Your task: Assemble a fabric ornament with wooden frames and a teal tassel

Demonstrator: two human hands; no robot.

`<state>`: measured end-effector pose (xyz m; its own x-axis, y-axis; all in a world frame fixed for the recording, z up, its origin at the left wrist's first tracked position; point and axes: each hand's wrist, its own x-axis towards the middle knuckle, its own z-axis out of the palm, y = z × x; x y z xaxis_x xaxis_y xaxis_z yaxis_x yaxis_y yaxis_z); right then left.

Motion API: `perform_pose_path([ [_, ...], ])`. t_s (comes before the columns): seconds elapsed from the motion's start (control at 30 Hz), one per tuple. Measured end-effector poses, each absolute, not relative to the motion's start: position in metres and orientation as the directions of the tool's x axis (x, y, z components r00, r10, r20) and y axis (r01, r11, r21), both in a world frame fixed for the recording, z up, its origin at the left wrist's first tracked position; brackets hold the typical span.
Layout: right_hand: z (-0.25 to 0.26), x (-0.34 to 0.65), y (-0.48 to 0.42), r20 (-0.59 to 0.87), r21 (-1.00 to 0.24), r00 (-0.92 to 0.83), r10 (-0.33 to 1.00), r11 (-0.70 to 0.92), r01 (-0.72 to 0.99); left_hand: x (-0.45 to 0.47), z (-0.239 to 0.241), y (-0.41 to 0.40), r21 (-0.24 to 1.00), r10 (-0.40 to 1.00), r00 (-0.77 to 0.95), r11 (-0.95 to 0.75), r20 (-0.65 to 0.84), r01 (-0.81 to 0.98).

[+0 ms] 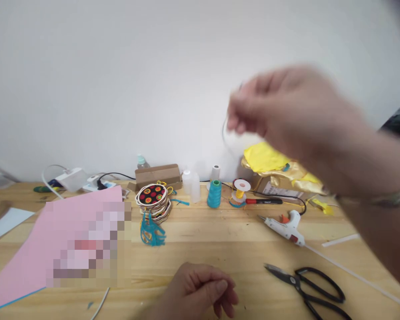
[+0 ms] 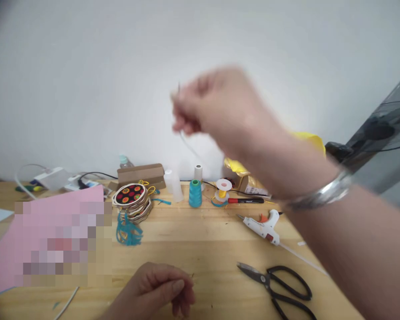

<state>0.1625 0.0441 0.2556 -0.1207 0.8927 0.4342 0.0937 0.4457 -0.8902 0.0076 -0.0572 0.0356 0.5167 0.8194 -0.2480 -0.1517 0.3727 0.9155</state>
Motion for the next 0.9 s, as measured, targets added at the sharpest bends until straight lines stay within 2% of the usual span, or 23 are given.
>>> perform_pose_path([
  [0.13,0.167,0.152,0.030,0.134,-0.940,-0.287,0.949,0.213,0.265,0.002,0.040,-0.063,0.685,0.730,0.609,0.616,-0.310,-0.389],
  [0.27,0.091,0.148,-0.002,0.086,-0.919,-0.290,0.953,0.188,0.345,0.000,0.035,-0.062,0.431,0.660,0.676,0.741,-0.327,-0.515],
  [0.4,0.056,0.149,-0.040,0.103,-0.853,-0.310,0.945,0.244,0.461,0.006,0.028,-0.062,0.329,0.636,0.666,0.771,-0.389,-0.544],
  [0.47,0.045,0.150,-0.054,0.155,-0.825,-0.402,0.902,0.342,0.449,0.011,0.026,-0.063,0.314,0.644,0.624,0.763,-0.443,-0.565],
  [0.57,0.028,0.151,-0.067,0.199,-0.786,-0.490,0.849,0.436,0.437,0.016,0.025,-0.063,0.354,0.693,0.544,0.715,-0.474,-0.602],
  [0.77,-0.002,0.156,-0.080,0.218,-0.794,-0.528,0.821,0.464,0.394,0.016,0.022,-0.060,0.531,0.722,0.457,0.692,-0.520,-0.489],
  [0.9,-0.003,0.162,-0.084,0.190,-0.794,-0.585,0.789,0.474,0.382,0.014,0.019,-0.058,0.565,0.735,0.406,0.678,-0.544,-0.471],
])
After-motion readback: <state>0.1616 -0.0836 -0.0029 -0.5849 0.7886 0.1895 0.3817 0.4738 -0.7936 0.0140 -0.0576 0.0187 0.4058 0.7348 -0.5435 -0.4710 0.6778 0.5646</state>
